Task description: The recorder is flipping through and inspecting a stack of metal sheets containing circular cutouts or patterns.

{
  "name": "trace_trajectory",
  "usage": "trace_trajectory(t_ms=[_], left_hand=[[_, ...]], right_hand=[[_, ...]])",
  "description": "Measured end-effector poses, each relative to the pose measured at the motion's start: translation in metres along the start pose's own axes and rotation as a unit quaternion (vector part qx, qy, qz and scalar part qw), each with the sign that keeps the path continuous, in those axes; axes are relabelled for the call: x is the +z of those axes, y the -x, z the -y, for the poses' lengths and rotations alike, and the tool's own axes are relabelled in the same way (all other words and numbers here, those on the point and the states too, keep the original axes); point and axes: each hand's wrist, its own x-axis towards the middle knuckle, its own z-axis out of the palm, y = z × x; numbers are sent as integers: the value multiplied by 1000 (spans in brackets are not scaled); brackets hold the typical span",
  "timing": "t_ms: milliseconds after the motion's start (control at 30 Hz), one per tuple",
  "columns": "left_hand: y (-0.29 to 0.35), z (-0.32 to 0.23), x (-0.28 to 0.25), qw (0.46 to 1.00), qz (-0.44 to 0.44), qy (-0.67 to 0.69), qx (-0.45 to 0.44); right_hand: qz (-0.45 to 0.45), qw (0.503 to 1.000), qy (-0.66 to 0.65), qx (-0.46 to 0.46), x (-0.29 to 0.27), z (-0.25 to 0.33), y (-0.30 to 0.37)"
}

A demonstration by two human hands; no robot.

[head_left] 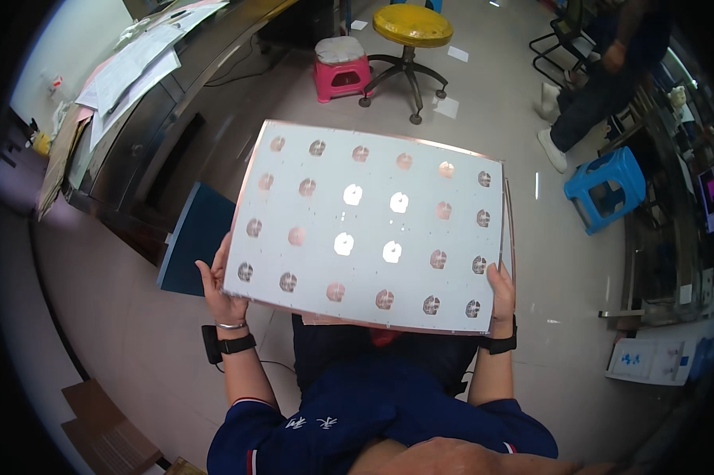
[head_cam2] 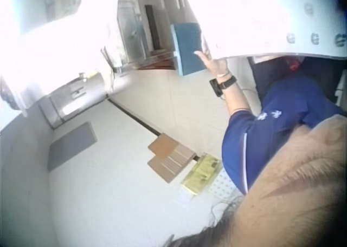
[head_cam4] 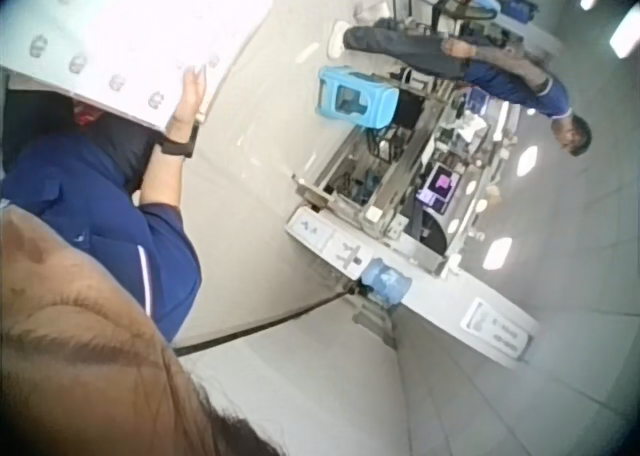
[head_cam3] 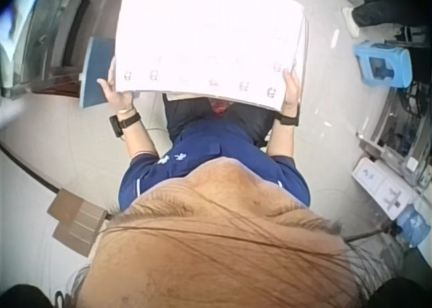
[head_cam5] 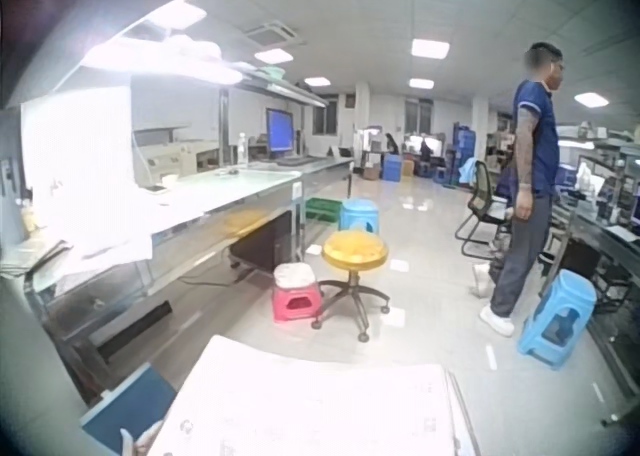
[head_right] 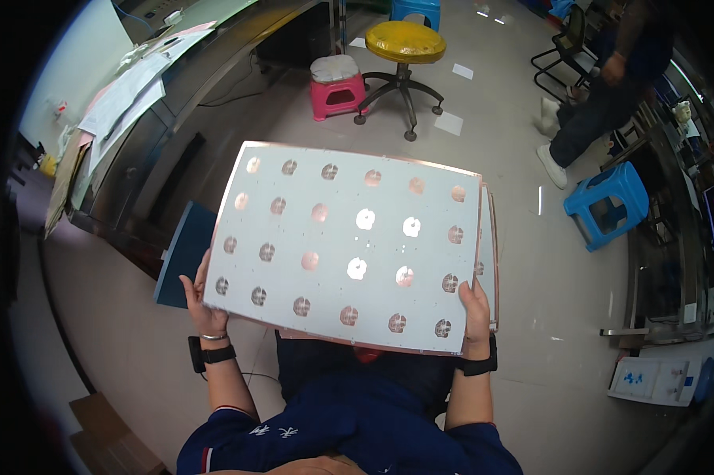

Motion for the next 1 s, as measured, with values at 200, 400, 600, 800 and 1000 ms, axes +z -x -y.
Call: trace_trajectory(t_ms=[200, 400, 600, 800, 1000], left_hand=[[27, 50, 82, 987, 95, 132, -3], [40, 69, 84, 991, 70, 58, -103], [26, 34, 52, 983, 114, -9, -141], [14, 33, 49, 973, 152, -103, -140], [22, 36, 75, 979, 38, 133, -147]], right_hand=[[-12, 993, -120, 18, 44, -35, 4], [94, 981, -133, 102, 31, -45, 19], [35, 973, -222, -47, -1, 12, 4], [74, 997, -9, 4, 10, -1, 9], [18, 997, -81, 1, 18, -14, 1]])
